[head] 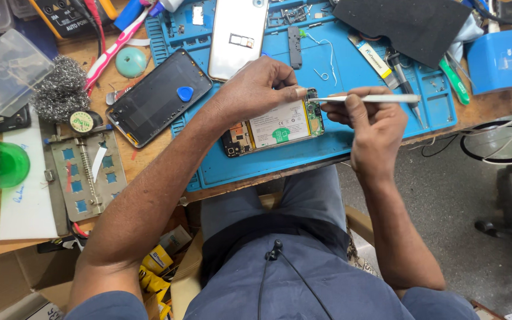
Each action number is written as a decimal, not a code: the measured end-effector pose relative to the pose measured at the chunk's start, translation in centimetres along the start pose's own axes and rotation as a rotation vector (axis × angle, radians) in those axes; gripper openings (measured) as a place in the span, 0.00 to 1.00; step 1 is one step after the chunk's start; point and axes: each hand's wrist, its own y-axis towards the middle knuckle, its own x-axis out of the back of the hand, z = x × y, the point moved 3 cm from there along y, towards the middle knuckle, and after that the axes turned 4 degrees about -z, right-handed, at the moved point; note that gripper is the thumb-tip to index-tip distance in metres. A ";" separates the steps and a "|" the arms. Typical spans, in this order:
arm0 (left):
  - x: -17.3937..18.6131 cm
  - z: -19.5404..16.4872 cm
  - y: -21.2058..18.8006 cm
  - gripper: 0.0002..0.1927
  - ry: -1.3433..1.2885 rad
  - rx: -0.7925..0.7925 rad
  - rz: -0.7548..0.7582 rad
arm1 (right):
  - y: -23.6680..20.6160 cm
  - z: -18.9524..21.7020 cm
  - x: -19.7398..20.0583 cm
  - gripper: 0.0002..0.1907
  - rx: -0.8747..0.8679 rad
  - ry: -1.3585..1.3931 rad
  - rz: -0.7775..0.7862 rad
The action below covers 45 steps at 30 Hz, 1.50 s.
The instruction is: The person rummages through plastic storage boxes of spare phone parts on the workbench, then works on a disassembled smartphone, using tweezers to pry and adjust the battery and small internal components. They handle small parts and place screws into a small container.
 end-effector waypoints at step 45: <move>0.4 -0.9 -0.6 0.16 -0.044 0.002 0.057 | 1.9 -1.2 0.2 0.09 -0.216 0.287 0.024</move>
